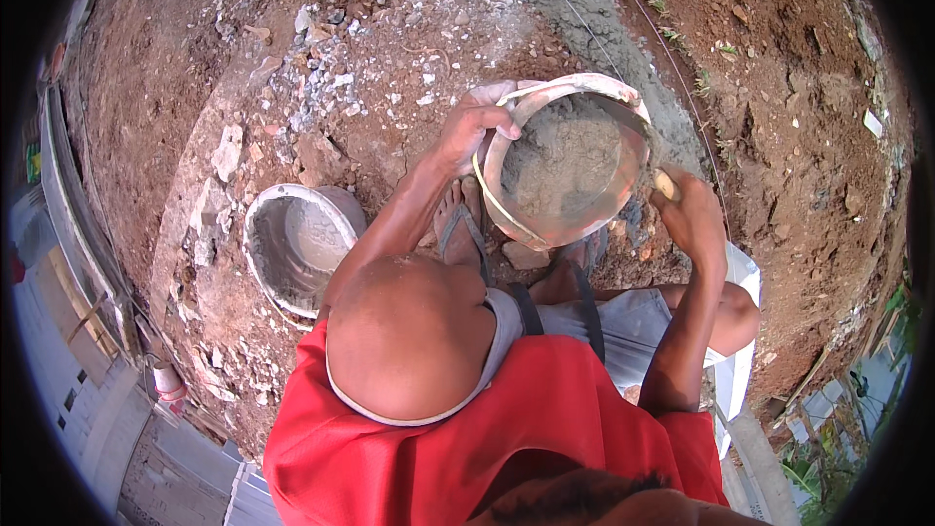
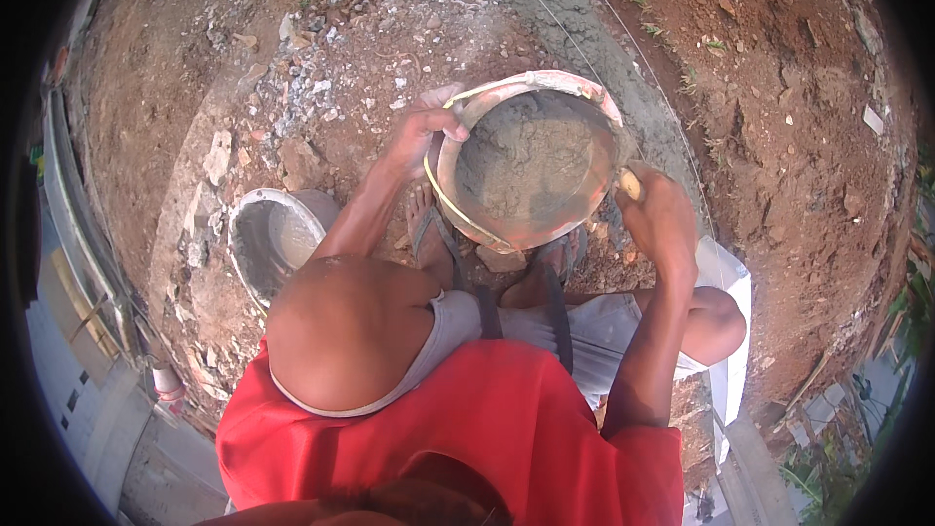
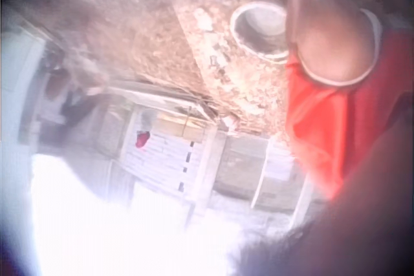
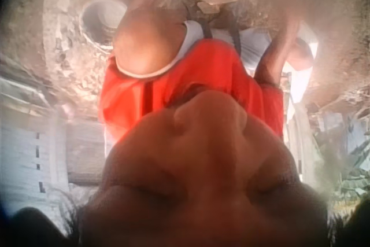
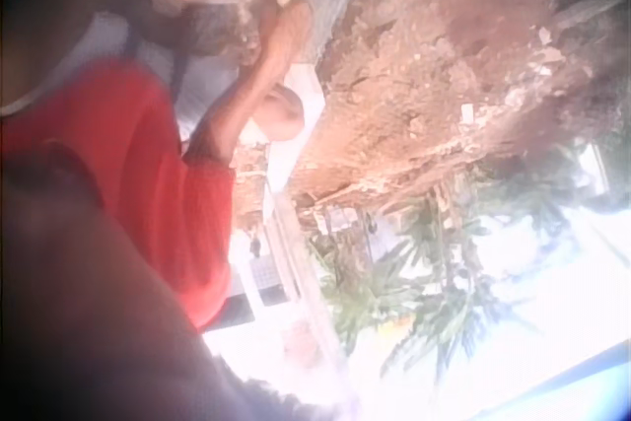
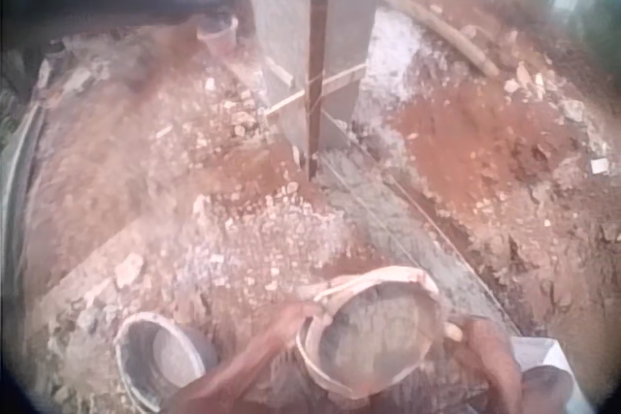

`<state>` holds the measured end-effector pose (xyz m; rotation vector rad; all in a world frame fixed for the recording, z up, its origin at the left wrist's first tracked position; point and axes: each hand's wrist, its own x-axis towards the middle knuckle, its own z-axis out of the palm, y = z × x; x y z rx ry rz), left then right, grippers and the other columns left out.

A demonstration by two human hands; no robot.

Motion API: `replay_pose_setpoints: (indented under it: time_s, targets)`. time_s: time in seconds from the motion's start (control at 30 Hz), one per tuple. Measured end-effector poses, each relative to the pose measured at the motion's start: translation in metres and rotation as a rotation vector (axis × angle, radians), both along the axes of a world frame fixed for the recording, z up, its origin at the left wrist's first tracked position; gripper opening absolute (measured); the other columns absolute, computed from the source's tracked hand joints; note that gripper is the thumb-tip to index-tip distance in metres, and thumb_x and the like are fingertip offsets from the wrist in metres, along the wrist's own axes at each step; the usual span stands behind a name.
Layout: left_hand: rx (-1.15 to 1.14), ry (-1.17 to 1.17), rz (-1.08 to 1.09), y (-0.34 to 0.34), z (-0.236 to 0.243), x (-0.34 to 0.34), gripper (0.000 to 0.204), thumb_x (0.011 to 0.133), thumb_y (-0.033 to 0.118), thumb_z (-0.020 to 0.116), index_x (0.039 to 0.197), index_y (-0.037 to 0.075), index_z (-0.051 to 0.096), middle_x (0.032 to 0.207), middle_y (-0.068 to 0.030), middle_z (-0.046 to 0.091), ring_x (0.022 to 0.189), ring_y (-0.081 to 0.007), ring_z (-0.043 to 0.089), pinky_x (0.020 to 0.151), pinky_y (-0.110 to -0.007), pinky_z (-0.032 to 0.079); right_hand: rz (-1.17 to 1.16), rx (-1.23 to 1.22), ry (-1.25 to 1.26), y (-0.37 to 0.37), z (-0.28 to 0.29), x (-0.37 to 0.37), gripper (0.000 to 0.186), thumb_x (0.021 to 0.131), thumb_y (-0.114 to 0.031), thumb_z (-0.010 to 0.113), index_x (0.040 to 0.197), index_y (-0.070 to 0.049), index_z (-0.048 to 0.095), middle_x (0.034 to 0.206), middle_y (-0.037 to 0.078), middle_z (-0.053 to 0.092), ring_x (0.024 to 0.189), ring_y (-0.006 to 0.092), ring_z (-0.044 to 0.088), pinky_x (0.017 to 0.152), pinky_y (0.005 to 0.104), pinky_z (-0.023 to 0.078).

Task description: The person scoops wet cement from a bucket with a trowel and spreads it into a narrow trench. He then places a white rectangular paving stone into the trench, taps it with a hammer to level it, and continues spreading cement along the trench for the next stone.

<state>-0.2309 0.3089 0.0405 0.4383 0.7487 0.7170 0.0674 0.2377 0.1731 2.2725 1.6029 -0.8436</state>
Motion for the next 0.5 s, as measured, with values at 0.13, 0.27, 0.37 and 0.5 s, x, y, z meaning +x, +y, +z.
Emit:
replay_pose_setpoints:
  time_s: [0.13, 0.27, 0.37, 0.5]
  targets:
    - [0.133, 0.075, -0.152, 0.001, -0.003, 0.006, 0.042, 0.065, -0.002, 0.068, 0.106, -0.001, 0.071, 0.086, 0.0016, 0.064, 0.075, -0.0100, 0.057, 0.070, -0.026, 0.044, 0.095, 0.140, 0.155, -0.059, -0.031, -0.067, 0.037, 0.090, -0.017, 0.070, 0.120, 0.004, 0.067, 0.102, 0.029, 0.073, 0.104, 0.0491, 0.069, 0.089, 0.0512, 0.056]
    - [0.164, 0.117, -0.161, -0.007, -0.034, -0.006, 0.041, 0.065, 0.000, 0.069, 0.106, 0.000, 0.072, 0.089, -0.0008, 0.068, 0.075, -0.0102, 0.059, 0.070, -0.024, 0.044, 0.102, -0.006, 0.332, -0.082, 0.015, -0.054, 0.035, 0.096, -0.025, 0.070, 0.118, 0.002, 0.066, 0.084, 0.024, 0.071, 0.082, 0.0437, 0.072, 0.075, 0.0461, 0.059]
    - [0.178, 0.091, -0.149, -0.009, -0.034, 0.003, 0.038, 0.066, 0.001, 0.069, 0.104, 0.000, 0.072, 0.089, -0.0008, 0.068, 0.075, -0.0100, 0.059, 0.069, -0.024, 0.044, -0.763, -0.427, 0.738, -0.064, 0.016, -0.044, 0.035, 0.103, -0.037, 0.065, 0.115, -0.004, 0.067, 0.074, 0.012, 0.065, 0.060, 0.0264, 0.068, 0.053, 0.0384, 0.056]
    - [0.217, 0.125, -0.264, -0.007, -0.031, 0.002, 0.040, 0.067, 0.000, 0.069, 0.107, -0.003, 0.073, 0.090, -0.0020, 0.068, 0.077, -0.0109, 0.061, 0.071, -0.026, 0.045, -0.615, -0.571, 0.733, -0.080, -0.028, -0.051, 0.046, 0.106, -0.051, 0.059, 0.107, -0.007, 0.071, 0.067, 0.003, 0.057, 0.053, 0.0136, 0.061, 0.043, 0.0287, 0.048]
